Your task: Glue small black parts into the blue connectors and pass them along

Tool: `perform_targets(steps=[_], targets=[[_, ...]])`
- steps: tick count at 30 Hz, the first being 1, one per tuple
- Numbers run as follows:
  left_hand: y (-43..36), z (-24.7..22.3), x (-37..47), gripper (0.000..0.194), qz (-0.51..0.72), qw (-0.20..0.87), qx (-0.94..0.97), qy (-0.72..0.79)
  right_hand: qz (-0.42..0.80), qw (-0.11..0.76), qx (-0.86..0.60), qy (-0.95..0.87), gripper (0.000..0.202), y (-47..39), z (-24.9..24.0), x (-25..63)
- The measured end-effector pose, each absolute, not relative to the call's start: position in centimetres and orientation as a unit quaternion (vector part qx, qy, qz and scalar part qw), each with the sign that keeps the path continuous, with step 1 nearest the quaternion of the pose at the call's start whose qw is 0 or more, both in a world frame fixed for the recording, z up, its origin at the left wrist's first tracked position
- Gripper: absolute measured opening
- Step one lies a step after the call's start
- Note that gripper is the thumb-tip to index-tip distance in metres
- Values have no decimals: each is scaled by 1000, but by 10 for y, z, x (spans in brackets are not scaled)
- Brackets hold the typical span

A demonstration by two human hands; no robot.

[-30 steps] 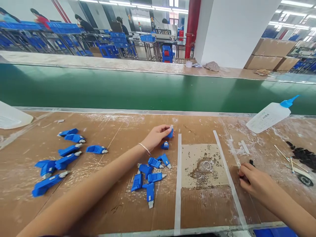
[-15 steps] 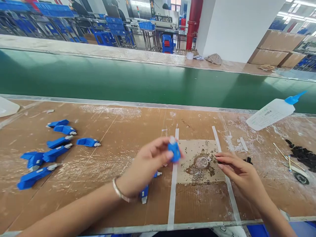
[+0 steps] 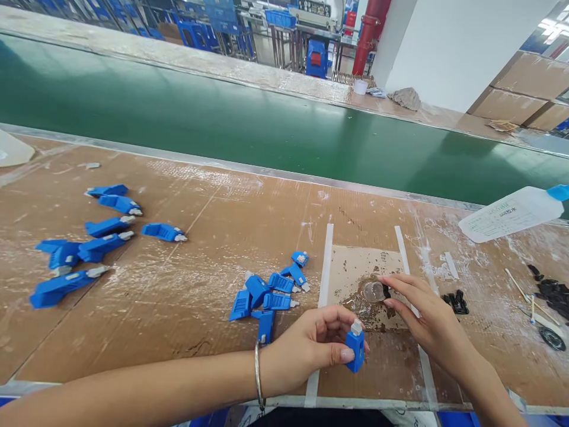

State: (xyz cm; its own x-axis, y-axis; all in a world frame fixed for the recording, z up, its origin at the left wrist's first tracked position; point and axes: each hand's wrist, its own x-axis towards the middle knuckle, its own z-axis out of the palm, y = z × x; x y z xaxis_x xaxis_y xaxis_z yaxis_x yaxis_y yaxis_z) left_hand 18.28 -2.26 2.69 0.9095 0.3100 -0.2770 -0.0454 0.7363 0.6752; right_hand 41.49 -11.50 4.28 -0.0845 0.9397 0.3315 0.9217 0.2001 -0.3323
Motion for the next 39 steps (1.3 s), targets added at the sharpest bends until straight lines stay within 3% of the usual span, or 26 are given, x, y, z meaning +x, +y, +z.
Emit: perform_targets(steps=[12, 15, 20, 24, 32, 39], targets=[[-22, 21, 186, 45, 82, 914, 341, 204, -43, 188, -623, -758, 29, -118, 52, 413], [-21, 19, 186, 46, 84, 912, 339, 215, -8, 256, -655, -711, 27, -131, 55, 405], [-23, 16, 187, 47, 76, 915, 327, 222, 213, 467, -605, -609, 17, -151, 49, 364], [-23, 14, 186, 41, 88, 924, 313, 203, 277, 520, -561, -582, 11, -149, 38, 341], [-23, 19, 186, 40, 87, 924, 300, 220, 234, 473, -558, -640, 24, -148, 31, 343], [-21, 22, 184, 46, 72, 919, 283, 264, 84, 387, -577, -714, 44, -151, 14, 324]])
